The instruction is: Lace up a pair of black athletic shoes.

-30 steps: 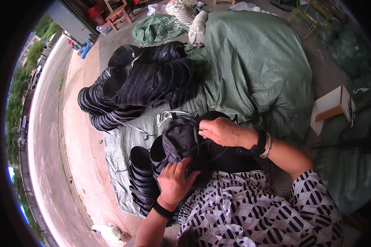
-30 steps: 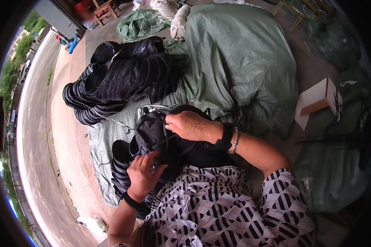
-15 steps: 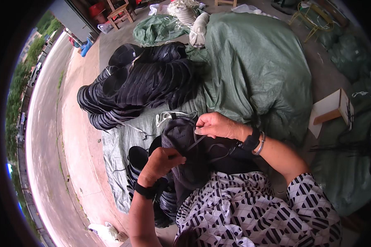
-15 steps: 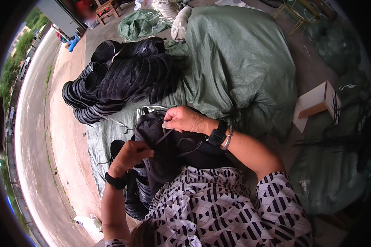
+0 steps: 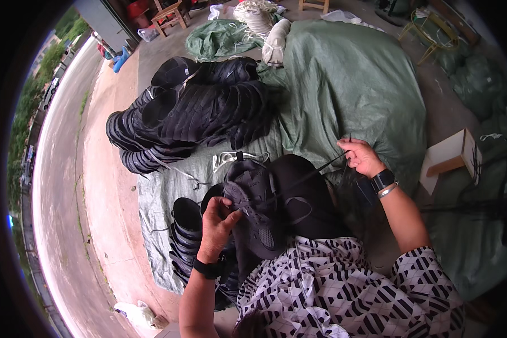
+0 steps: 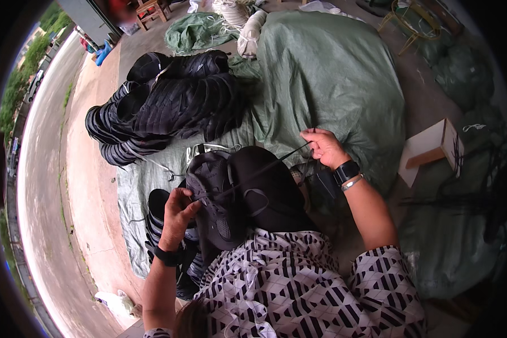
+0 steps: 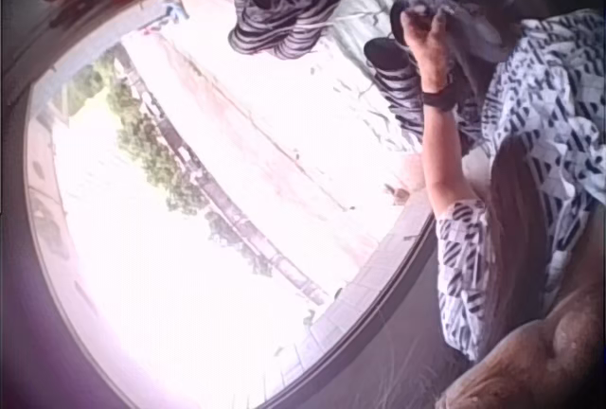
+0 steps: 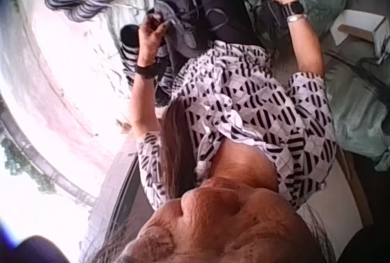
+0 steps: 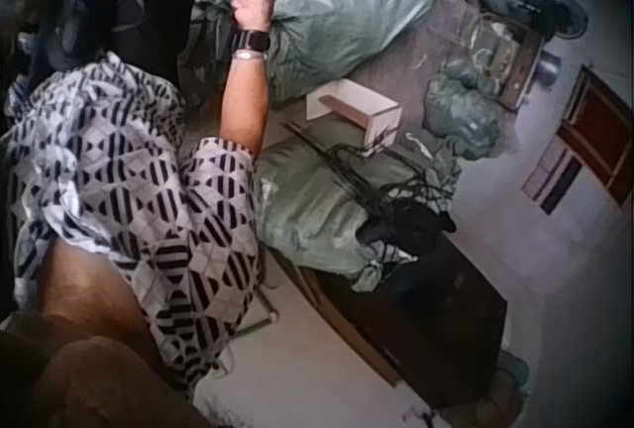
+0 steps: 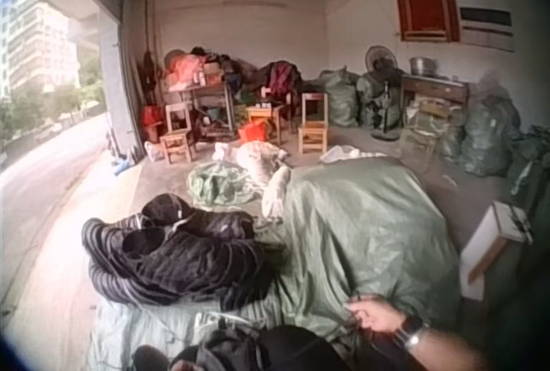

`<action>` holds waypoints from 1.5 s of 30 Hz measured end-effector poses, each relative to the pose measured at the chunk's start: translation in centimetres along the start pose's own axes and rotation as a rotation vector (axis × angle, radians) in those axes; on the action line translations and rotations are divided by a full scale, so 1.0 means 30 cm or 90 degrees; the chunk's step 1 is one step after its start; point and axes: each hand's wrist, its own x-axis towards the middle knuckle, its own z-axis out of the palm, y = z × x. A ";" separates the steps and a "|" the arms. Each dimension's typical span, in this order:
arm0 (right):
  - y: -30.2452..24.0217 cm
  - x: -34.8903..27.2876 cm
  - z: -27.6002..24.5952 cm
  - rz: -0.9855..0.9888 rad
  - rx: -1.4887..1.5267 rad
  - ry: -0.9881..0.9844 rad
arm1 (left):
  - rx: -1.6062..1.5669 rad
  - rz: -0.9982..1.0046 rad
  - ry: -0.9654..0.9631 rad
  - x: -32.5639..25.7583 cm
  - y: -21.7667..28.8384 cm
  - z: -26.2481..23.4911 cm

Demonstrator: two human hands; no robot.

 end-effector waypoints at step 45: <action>0.075 -0.259 0.413 -0.553 -0.583 -0.177 | -0.228 -0.068 0.123 -0.024 0.032 -0.065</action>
